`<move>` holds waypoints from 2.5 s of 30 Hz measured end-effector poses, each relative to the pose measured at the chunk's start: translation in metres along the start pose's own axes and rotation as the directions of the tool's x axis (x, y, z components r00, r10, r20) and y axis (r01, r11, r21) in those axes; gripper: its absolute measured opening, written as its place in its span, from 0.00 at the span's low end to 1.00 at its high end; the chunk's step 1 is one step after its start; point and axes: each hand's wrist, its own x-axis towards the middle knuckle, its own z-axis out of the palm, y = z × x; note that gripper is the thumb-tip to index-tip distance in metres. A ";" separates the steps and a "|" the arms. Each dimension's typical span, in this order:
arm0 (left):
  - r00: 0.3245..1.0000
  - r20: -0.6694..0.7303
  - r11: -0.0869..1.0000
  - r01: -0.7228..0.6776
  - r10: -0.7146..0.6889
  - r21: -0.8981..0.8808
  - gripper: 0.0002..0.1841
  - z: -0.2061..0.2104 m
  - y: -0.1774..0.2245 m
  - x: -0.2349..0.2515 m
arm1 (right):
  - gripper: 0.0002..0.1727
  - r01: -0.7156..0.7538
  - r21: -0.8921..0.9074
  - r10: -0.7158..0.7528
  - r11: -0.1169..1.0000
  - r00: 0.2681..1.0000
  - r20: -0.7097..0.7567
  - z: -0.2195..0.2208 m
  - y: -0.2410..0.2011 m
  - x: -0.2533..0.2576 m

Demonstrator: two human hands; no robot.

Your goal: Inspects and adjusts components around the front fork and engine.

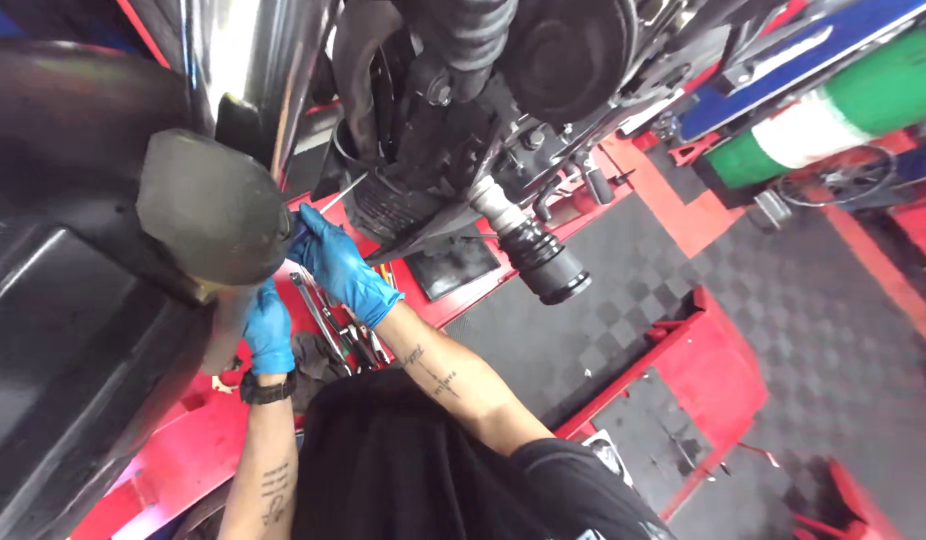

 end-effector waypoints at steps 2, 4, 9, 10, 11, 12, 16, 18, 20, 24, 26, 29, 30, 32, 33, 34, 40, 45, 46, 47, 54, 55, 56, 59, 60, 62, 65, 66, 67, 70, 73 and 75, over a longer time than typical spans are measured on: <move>0.997 0.068 0.966 0.060 -0.045 -0.251 0.20 0.000 -0.012 0.007 | 0.26 0.028 -0.020 -0.028 0.999 1.000 0.005 -0.002 0.005 0.001; 0.991 0.119 0.919 0.096 -0.054 -0.381 0.16 0.003 -0.010 0.013 | 0.26 0.053 -0.024 -0.052 0.998 0.998 0.023 -0.004 0.007 0.001; 0.978 0.151 0.896 0.192 -0.141 -0.401 0.13 0.004 0.006 0.021 | 0.23 0.029 -0.026 -0.029 0.999 1.000 -0.012 -0.006 0.002 0.001; 0.978 0.157 0.895 0.190 -0.137 -0.403 0.14 0.004 0.007 0.022 | 0.21 0.036 -0.064 -0.039 0.997 0.998 -0.049 -0.008 0.002 0.002; 0.977 0.166 0.896 0.190 -0.133 -0.402 0.15 0.004 0.007 0.023 | 0.18 0.043 -0.101 -0.052 0.994 0.995 -0.084 -0.010 0.001 0.002; 0.977 0.172 0.901 0.186 -0.127 -0.392 0.16 0.004 0.008 0.024 | 0.16 0.049 -0.133 -0.063 0.990 0.992 -0.108 -0.012 0.000 0.001; 0.986 0.149 0.942 0.124 -0.081 -0.313 0.17 0.005 0.003 0.024 | 0.13 0.100 -0.166 -0.129 0.981 0.977 -0.172 -0.005 -0.003 -0.003; 0.989 0.140 0.961 0.088 -0.052 -0.262 0.18 0.005 0.003 0.024 | 0.13 0.110 -0.154 -0.139 0.982 0.971 -0.193 -0.001 -0.004 -0.005; 0.991 0.130 0.974 0.057 -0.029 -0.219 0.17 0.006 0.006 0.026 | 0.13 0.113 -0.149 -0.143 0.982 0.968 -0.206 0.000 -0.004 -0.005; 0.983 0.148 0.974 0.136 -0.109 -0.183 0.14 0.006 0.019 0.027 | 0.15 0.105 -0.159 -0.140 0.982 0.964 -0.225 -0.001 -0.005 -0.004; 0.977 0.161 0.962 0.172 -0.140 -0.211 0.14 0.006 0.024 0.028 | 0.15 0.099 -0.174 -0.137 0.980 0.966 -0.221 -0.001 -0.005 -0.003; 0.970 0.186 0.956 0.194 -0.154 -0.221 0.13 0.006 0.022 0.030 | 0.13 0.106 -0.174 -0.138 0.979 0.972 -0.189 -0.006 -0.004 -0.002; 0.971 0.189 0.960 0.185 -0.146 -0.212 0.14 0.005 0.019 0.030 | 0.13 0.105 -0.170 -0.134 0.980 0.977 -0.169 -0.009 -0.003 -0.002; 0.976 0.190 0.968 0.146 -0.107 -0.204 0.15 0.005 0.013 0.029 | 0.13 0.097 -0.149 -0.120 0.984 0.981 -0.152 -0.013 -0.001 -0.002; 0.979 0.185 0.969 0.123 -0.083 -0.216 0.15 0.006 0.011 0.029 | 0.13 0.086 -0.126 -0.106 0.988 0.982 -0.155 -0.012 -0.001 -0.001; 0.983 0.178 0.967 0.092 -0.049 -0.238 0.15 0.006 0.009 0.029 | 0.13 0.077 -0.108 -0.094 0.991 0.982 -0.165 -0.011 -0.001 -0.001; 0.977 0.196 0.944 0.143 -0.087 -0.296 0.16 0.005 0.016 0.027 | 0.12 0.084 -0.103 -0.099 0.991 0.983 -0.152 -0.007 -0.004 -0.004; 0.975 0.172 0.927 0.188 -0.138 -0.325 0.11 0.009 0.021 0.032 | 0.14 0.060 -0.075 -0.069 0.995 0.990 -0.122 -0.008 -0.004 -0.005; 0.979 0.165 0.935 0.170 -0.123 -0.311 0.10 0.009 0.022 0.032 | 0.14 0.067 -0.043 -0.072 0.997 0.990 -0.123 -0.009 -0.003 -0.001; 0.983 0.156 0.944 0.143 -0.099 -0.298 0.12 0.009 0.022 0.032 | 0.13 0.080 -0.004 -0.080 0.997 0.988 -0.133 -0.010 -0.002 0.005; 0.988 0.099 0.936 0.144 -0.118 -0.323 0.14 0.010 0.025 0.031 | 0.12 0.102 0.005 -0.101 0.995 0.989 -0.111 -0.008 -0.006 0.010; 0.985 0.098 0.927 0.168 -0.143 -0.334 0.14 0.011 0.023 0.033 | 0.13 0.110 0.021 -0.108 0.994 0.990 -0.088 -0.010 -0.005 0.011; 0.984 0.098 0.919 0.174 -0.148 -0.353 0.13 0.012 0.021 0.035 | 0.14 0.117 0.043 -0.114 0.992 0.991 -0.065 -0.013 -0.004 0.012; 0.992 0.110 0.913 0.107 -0.069 -0.393 0.10 0.011 0.021 0.031 | 0.12 0.090 0.048 -0.085 0.995 0.991 -0.101 -0.011 -0.003 0.012; 0.995 0.096 0.906 0.074 -0.037 -0.417 0.12 0.011 0.021 0.029 | 0.11 0.076 0.040 -0.071 0.996 0.990 -0.125 -0.008 -0.004 0.011; 0.995 0.094 0.906 0.067 -0.031 -0.418 0.14 0.012 0.024 0.027 | 0.10 0.070 0.029 -0.065 0.997 0.987 -0.148 -0.005 -0.007 0.009; 0.983 0.120 0.915 0.173 -0.138 -0.364 0.10 0.015 0.025 0.032 | 0.10 0.085 0.032 -0.081 0.996 0.990 -0.119 -0.008 -0.004 0.011; 0.983 0.126 0.915 0.171 -0.133 -0.365 0.08 0.015 0.026 0.034 | 0.11 0.094 0.030 -0.090 0.995 0.991 -0.103 -0.009 -0.004 0.012; 0.986 0.127 0.914 0.146 -0.105 -0.378 0.08 0.014 0.025 0.034 | 0.11 0.099 0.029 -0.095 0.995 0.990 -0.104 -0.009 -0.003 0.013; 0.990 0.138 0.901 0.090 -0.034 -0.425 0.17 0.011 0.023 0.030 | 0.11 0.093 0.010 -0.091 0.996 0.987 -0.134 -0.006 -0.006 0.011; 0.975 0.155 0.915 0.206 -0.160 -0.347 0.11 0.014 0.024 0.034 | 0.11 0.107 -0.001 -0.107 0.994 0.986 -0.132 -0.006 -0.007 0.010; 0.973 0.186 0.921 0.192 -0.135 -0.339 0.09 0.013 0.025 0.035 | 0.10 0.116 0.014 -0.113 0.993 0.986 -0.122 -0.007 -0.005 0.010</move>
